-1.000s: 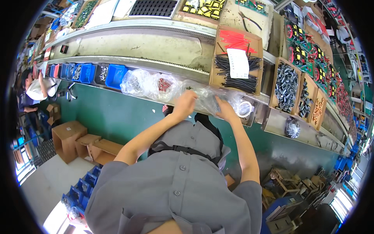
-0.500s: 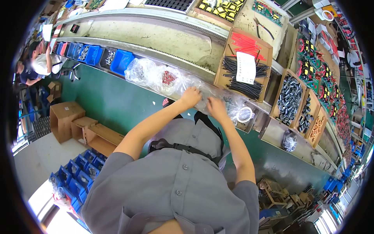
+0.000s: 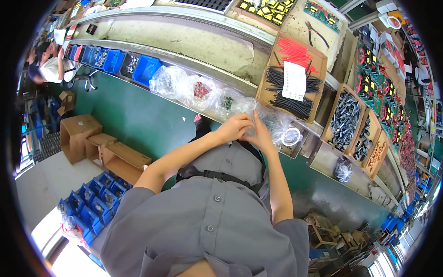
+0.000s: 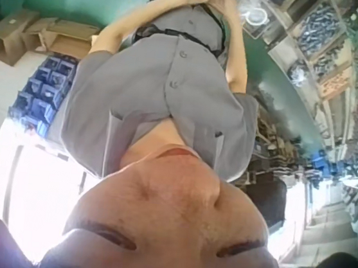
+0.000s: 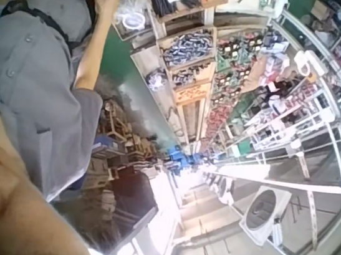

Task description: Sorting small electronic components into plastic bags and placing them into a box on a production line.

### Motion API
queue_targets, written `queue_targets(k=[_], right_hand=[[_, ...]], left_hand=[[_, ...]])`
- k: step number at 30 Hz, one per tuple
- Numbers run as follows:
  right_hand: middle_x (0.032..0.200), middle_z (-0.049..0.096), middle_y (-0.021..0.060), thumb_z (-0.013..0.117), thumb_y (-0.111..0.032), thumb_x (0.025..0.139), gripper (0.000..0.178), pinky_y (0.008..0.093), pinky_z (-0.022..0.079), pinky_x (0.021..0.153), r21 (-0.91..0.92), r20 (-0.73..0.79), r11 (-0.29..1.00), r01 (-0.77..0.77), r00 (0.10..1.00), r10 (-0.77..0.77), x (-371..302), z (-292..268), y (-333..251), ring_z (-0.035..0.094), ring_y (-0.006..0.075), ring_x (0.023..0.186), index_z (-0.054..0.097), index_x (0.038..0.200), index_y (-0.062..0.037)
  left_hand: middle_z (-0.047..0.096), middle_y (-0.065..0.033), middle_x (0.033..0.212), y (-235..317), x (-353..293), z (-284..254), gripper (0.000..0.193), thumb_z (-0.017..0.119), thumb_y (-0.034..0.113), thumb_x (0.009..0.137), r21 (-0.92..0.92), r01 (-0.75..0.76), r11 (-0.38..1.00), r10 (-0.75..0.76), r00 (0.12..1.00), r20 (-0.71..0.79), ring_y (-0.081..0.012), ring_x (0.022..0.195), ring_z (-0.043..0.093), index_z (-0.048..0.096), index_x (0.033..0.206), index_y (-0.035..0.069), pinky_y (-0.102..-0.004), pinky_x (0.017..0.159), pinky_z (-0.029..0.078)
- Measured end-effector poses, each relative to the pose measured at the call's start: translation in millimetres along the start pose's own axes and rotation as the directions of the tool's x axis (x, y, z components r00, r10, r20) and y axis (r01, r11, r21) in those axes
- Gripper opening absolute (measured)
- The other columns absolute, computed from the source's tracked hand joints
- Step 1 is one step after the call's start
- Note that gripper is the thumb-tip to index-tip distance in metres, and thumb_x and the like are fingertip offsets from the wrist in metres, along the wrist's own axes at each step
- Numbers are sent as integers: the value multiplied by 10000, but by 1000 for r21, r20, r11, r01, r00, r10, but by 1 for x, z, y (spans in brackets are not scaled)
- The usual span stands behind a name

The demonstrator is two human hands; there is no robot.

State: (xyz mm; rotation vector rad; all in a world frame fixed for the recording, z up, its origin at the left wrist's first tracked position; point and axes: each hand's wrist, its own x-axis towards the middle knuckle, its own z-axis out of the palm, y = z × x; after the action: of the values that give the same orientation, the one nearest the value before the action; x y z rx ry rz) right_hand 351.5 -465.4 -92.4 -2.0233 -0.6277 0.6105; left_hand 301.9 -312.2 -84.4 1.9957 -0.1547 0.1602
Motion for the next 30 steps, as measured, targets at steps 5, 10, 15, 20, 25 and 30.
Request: queue_targets(k=[5,10,15,20,25,30], right_hand=[[970,590,215,541,-6,682,414,336,438,792,-187,-172,969,-161,977,129,-9,-11,39,569,333,927,545,1095,-28],[991,590,216,455,51,658,432,341,415,832,-250,-315,925,-285,927,201,-25,-13,50,559,335,944,566,1070,-15],[1054,581,188,416,46,688,433,366,391,892,-495,-209,830,-256,963,172,-27,-13,75,546,307,990,545,1100,29],[1040,563,218,424,62,694,404,386,395,862,-549,-58,818,170,969,-240,-7,-7,76,522,360,964,543,1080,41],[1082,499,172,499,-17,705,432,396,404,798,-822,321,435,367,930,-177,18,13,56,482,351,954,499,1136,-56],[1155,421,151,648,-212,637,655,400,403,775,-876,470,165,454,879,77,27,17,62,432,313,1042,385,1235,-166]], left_hand=[[538,-123,825,28,-1,-6,91,565,10,715,-109,-47,993,44,999,-31,-289,756,544,582,804,20,-352,677,449],[562,-79,763,-49,-29,26,99,538,178,737,318,-97,943,13,966,257,-271,733,567,591,743,95,-378,626,466],[570,-23,971,-127,-34,98,331,546,477,725,623,-125,772,-172,902,395,-241,1020,483,647,866,195,-453,826,372],[449,-61,1233,-115,-31,85,407,538,487,722,804,272,529,-447,894,-9,-316,1233,277,646,968,181,-583,1001,120],[544,-64,1111,-115,-38,50,225,514,265,733,791,389,472,-466,872,-151,-292,1146,398,664,866,163,-585,971,189],[576,-65,864,-51,-52,11,142,535,192,722,572,458,680,-465,873,-146,-261,872,544,645,778,123,-421,722,435]])
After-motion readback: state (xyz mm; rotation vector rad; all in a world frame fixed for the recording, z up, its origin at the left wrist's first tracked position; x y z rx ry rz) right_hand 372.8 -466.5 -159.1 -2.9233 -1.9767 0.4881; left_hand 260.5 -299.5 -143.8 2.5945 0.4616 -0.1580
